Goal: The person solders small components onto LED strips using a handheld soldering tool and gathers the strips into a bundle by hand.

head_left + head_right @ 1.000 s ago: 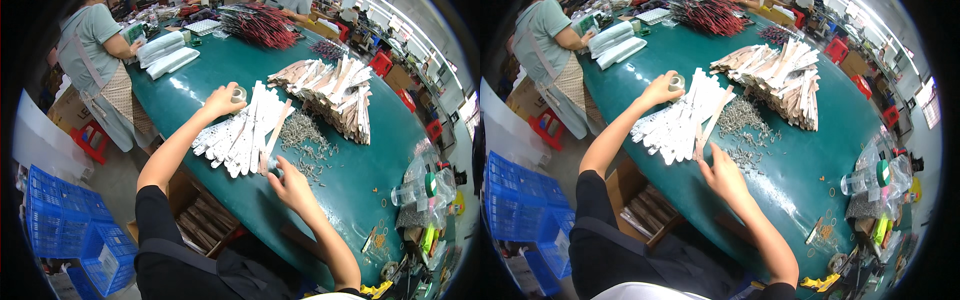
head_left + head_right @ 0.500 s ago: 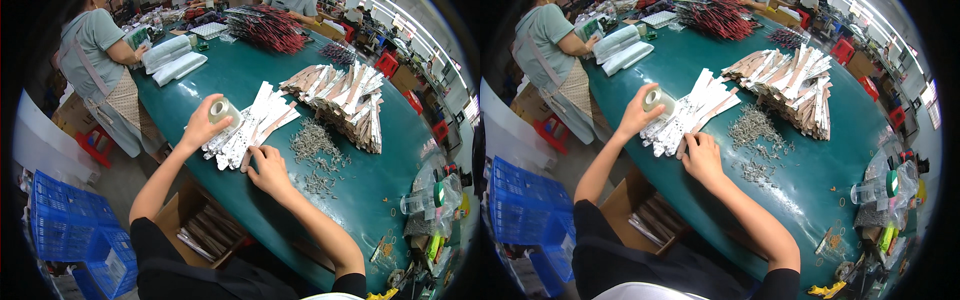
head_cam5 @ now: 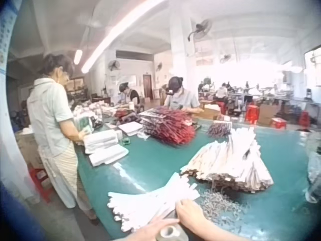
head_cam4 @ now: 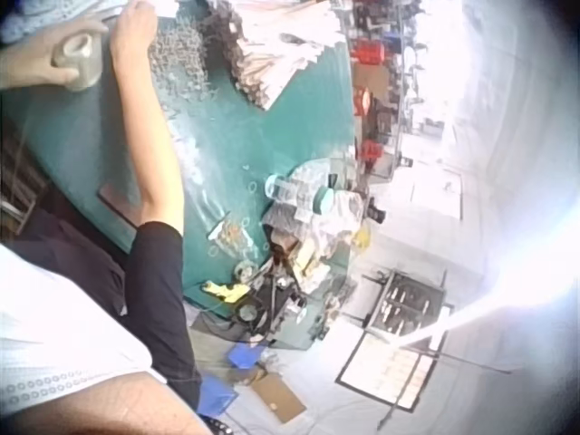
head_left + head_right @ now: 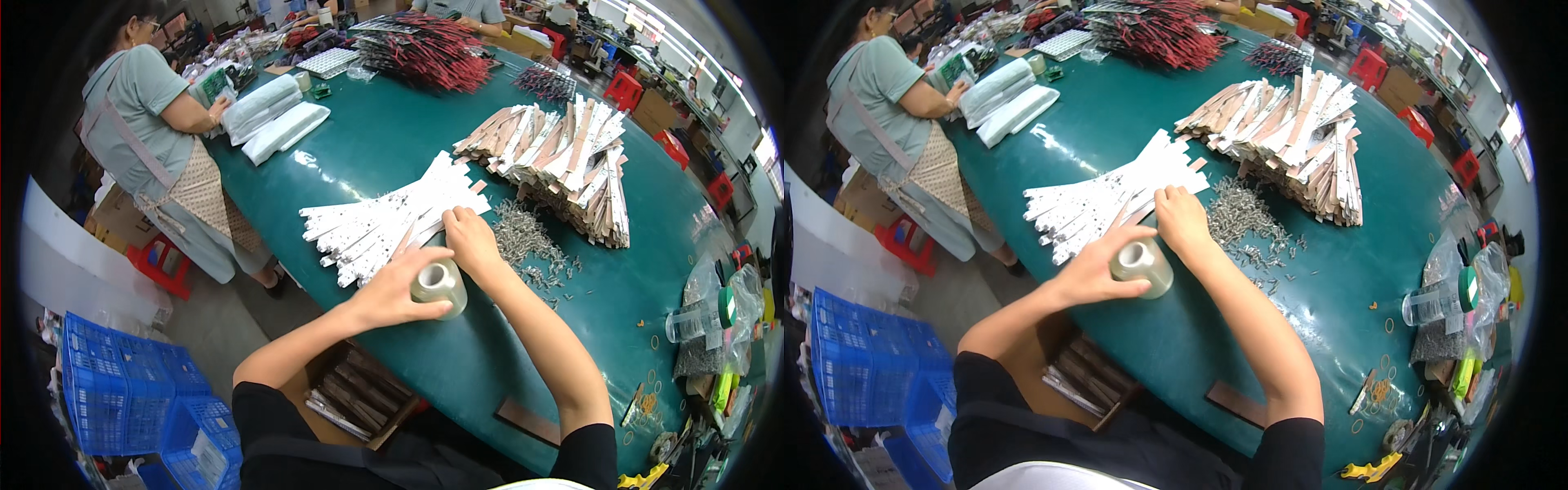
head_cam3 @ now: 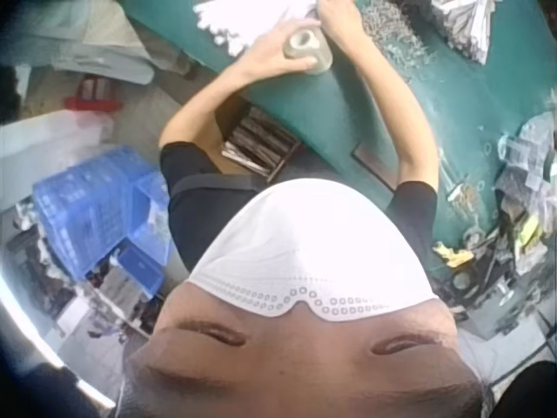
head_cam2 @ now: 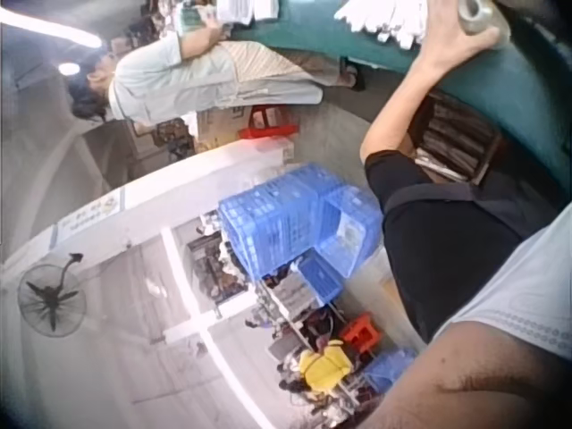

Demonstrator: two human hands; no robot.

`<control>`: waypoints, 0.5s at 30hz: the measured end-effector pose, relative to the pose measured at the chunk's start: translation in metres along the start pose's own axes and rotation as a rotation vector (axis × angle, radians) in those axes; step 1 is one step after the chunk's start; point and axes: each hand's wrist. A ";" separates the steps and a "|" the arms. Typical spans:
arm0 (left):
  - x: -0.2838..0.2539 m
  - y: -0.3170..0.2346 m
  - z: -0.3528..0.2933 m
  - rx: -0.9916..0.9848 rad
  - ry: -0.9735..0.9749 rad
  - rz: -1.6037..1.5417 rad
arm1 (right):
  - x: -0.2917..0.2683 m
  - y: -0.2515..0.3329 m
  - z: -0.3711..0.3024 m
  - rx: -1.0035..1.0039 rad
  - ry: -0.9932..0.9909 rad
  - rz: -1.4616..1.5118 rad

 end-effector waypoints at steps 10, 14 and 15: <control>0.014 0.050 0.043 -0.108 -0.209 -0.012 | -0.023 -0.061 0.016 0.153 -0.032 0.059; 0.013 0.066 0.055 -0.072 -0.264 0.079 | -0.015 -0.086 0.000 0.040 0.011 -0.116; 0.012 0.077 0.060 -0.066 -0.259 0.083 | -0.010 -0.086 -0.004 0.059 0.097 -0.169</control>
Point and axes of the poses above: each hand's wrist, its own z-axis towards the middle knuckle, its own x-axis out of the palm, y = z × x, and after that the axes turned 6 degrees about -y, right-handed
